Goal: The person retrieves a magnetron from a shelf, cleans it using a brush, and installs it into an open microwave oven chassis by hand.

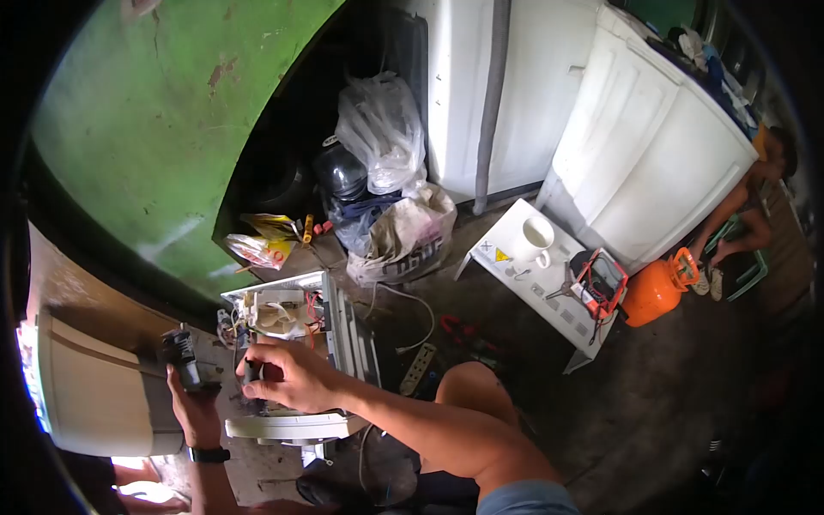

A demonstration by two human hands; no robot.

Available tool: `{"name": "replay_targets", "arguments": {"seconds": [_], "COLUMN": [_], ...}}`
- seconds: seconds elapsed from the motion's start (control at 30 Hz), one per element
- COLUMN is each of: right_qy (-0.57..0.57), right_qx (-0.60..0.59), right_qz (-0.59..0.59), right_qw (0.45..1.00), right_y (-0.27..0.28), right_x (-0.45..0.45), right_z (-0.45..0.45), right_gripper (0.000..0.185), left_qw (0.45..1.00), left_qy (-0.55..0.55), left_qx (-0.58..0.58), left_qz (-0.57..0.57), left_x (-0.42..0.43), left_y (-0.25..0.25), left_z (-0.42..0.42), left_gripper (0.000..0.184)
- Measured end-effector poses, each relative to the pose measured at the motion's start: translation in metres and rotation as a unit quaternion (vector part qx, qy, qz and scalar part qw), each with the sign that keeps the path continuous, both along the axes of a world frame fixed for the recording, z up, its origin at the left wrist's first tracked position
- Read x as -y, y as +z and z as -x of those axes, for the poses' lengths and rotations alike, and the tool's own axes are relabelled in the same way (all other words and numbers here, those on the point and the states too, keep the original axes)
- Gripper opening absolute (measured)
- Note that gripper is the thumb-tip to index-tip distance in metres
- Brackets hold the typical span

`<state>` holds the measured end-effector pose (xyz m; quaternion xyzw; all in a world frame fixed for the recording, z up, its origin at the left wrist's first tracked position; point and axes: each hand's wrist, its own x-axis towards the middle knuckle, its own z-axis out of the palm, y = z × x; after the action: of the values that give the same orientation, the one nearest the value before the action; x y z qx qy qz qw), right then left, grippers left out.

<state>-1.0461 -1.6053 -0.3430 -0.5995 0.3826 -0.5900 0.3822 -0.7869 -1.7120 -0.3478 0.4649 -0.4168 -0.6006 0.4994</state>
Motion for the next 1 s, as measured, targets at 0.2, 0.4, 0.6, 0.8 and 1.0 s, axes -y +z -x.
{"name": "replay_targets", "arguments": {"seconds": [0.2,0.4,0.6,0.8,1.0], "right_qy": [0.064,0.037,-0.045,-0.142,-0.163], "right_qx": [-0.027,-0.037,-0.044,-0.255,-0.263], "right_qz": [-0.026,-0.011,-0.022,0.148,0.152], "right_qw": [0.997,0.999,0.998,0.945,0.939], "right_y": [-0.003,0.013,0.041,0.075,0.055], "right_x": [-0.003,-0.007,0.002,0.034,0.040], "right_z": [-0.010,-0.016,-0.041,-0.074,-0.080], "right_gripper": [0.021,0.023,0.028,0.023,0.022], "left_qw": [1.000,0.967,0.977,0.962,0.973], "left_qy": [0.001,-0.067,-0.086,-0.096,-0.098], "left_qx": [0.021,0.164,0.100,0.152,0.111], "left_qz": [-0.003,0.186,0.166,0.207,0.176], "left_x": [-0.012,0.002,0.004,0.010,0.011], "left_y": [-0.035,-0.017,-0.008,-0.017,-0.024], "left_z": [-0.027,-0.028,-0.024,-0.029,-0.028], "left_gripper": [0.058,0.053,0.054,0.060,0.055]}}
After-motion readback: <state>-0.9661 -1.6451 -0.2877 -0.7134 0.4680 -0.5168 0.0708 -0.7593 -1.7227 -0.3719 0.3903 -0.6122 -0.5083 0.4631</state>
